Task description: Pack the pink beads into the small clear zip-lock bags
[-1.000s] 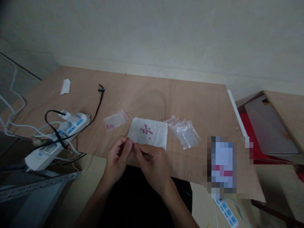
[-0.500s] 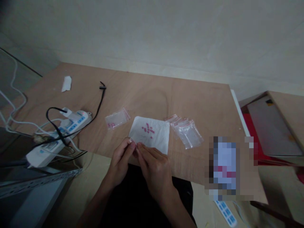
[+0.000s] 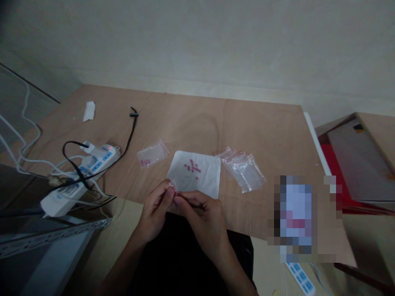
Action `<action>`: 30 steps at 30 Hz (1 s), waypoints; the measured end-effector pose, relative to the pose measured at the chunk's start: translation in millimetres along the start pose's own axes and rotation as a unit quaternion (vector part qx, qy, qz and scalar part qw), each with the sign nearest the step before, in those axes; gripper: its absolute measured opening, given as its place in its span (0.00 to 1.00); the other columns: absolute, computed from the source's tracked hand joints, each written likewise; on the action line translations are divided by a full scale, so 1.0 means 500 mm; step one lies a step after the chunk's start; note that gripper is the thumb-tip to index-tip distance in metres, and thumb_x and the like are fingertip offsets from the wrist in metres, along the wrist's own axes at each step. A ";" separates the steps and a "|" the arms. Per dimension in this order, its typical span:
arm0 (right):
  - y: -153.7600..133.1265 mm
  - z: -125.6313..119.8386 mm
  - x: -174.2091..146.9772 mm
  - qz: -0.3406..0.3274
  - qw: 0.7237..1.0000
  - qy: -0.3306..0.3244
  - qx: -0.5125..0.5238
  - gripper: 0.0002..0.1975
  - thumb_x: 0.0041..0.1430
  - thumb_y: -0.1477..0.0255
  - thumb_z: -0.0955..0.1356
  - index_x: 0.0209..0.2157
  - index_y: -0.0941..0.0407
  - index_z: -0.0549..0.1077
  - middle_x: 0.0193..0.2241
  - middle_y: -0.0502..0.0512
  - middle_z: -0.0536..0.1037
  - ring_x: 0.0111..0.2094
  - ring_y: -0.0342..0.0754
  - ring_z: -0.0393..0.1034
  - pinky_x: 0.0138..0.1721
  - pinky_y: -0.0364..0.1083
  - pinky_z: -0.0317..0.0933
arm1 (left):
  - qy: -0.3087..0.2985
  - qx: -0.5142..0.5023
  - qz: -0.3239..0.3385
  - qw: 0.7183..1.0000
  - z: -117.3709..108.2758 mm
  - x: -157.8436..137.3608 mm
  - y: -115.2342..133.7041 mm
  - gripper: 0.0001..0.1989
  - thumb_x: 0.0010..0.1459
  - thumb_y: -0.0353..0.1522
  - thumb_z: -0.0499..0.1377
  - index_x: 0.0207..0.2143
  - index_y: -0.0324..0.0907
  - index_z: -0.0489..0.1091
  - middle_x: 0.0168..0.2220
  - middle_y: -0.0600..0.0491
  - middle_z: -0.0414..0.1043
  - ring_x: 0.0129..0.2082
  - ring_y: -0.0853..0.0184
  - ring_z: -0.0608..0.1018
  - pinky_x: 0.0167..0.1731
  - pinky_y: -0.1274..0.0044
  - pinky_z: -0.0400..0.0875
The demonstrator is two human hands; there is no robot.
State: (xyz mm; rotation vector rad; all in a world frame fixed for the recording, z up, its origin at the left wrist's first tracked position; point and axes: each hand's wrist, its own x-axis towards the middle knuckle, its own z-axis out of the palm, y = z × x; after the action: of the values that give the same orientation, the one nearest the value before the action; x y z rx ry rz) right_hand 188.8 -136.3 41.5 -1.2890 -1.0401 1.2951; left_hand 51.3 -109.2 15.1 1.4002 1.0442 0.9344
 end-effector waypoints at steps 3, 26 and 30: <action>0.002 -0.007 -0.001 0.007 1.000 0.000 0.017 0.07 0.55 0.67 0.71 0.27 0.55 0.79 0.23 0.50 0.82 0.25 0.45 0.77 0.31 0.41 0.72 | -0.012 0.023 0.003 1.000 0.006 -0.001 0.002 0.16 0.67 0.39 0.47 0.27 0.43 0.59 0.25 0.57 0.59 0.27 0.70 0.65 0.29 0.78 0.60; 0.021 -0.045 -0.023 -0.180 0.935 0.068 -0.299 0.09 0.64 0.71 0.63 0.34 0.57 0.74 0.27 0.52 0.82 0.25 0.45 0.78 0.25 0.40 0.72 | -0.063 0.253 0.008 0.965 0.042 0.003 0.042 0.11 0.62 0.30 0.48 0.24 0.42 0.57 0.23 0.58 0.61 0.24 0.72 0.65 0.27 0.78 0.58; 0.020 -0.070 -0.022 -0.142 0.898 0.144 -0.389 0.10 0.62 0.69 0.63 0.29 0.57 0.73 0.21 0.52 0.80 0.19 0.46 0.75 0.20 0.41 0.68 | -0.035 0.309 -0.040 0.950 0.039 0.006 0.051 0.10 0.53 0.28 0.51 0.20 0.42 0.55 0.19 0.59 0.57 0.20 0.73 0.62 0.24 0.79 0.54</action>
State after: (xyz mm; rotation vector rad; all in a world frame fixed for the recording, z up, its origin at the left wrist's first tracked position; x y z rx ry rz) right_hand 222.4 -151.1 30.9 -1.7583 -1.5296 0.4233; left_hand 73.2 -112.6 38.7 1.8668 1.3986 0.5031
